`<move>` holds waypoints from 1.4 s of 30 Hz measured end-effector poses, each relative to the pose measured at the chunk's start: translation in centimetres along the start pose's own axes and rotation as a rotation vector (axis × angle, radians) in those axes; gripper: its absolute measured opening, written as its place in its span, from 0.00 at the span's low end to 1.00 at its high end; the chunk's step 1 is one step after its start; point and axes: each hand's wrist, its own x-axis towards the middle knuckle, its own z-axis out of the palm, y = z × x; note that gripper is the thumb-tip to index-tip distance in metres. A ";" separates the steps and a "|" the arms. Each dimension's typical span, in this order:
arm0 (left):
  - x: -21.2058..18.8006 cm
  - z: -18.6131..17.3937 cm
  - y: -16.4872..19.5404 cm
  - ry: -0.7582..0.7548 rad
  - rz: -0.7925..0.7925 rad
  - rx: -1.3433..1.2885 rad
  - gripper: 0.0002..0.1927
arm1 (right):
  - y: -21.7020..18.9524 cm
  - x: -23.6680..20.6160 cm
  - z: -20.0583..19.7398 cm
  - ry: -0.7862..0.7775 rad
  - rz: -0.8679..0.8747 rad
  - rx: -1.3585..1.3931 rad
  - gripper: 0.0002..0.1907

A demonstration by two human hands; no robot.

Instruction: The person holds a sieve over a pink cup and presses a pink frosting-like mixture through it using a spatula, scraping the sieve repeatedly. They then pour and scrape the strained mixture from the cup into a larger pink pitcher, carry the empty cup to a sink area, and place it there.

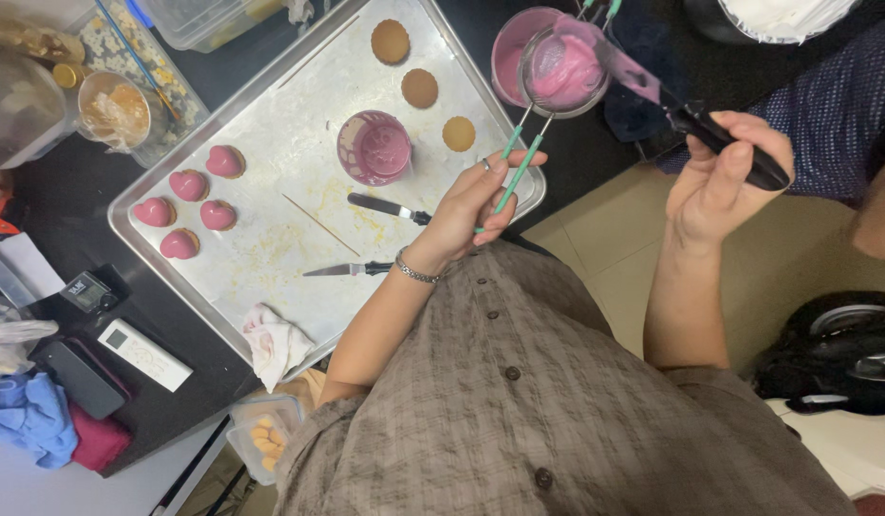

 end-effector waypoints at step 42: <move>0.3 0.5 -0.9 -0.012 -0.055 -0.407 0.27 | -1.3 -1.4 5.1 -0.100 -0.260 -0.511 0.19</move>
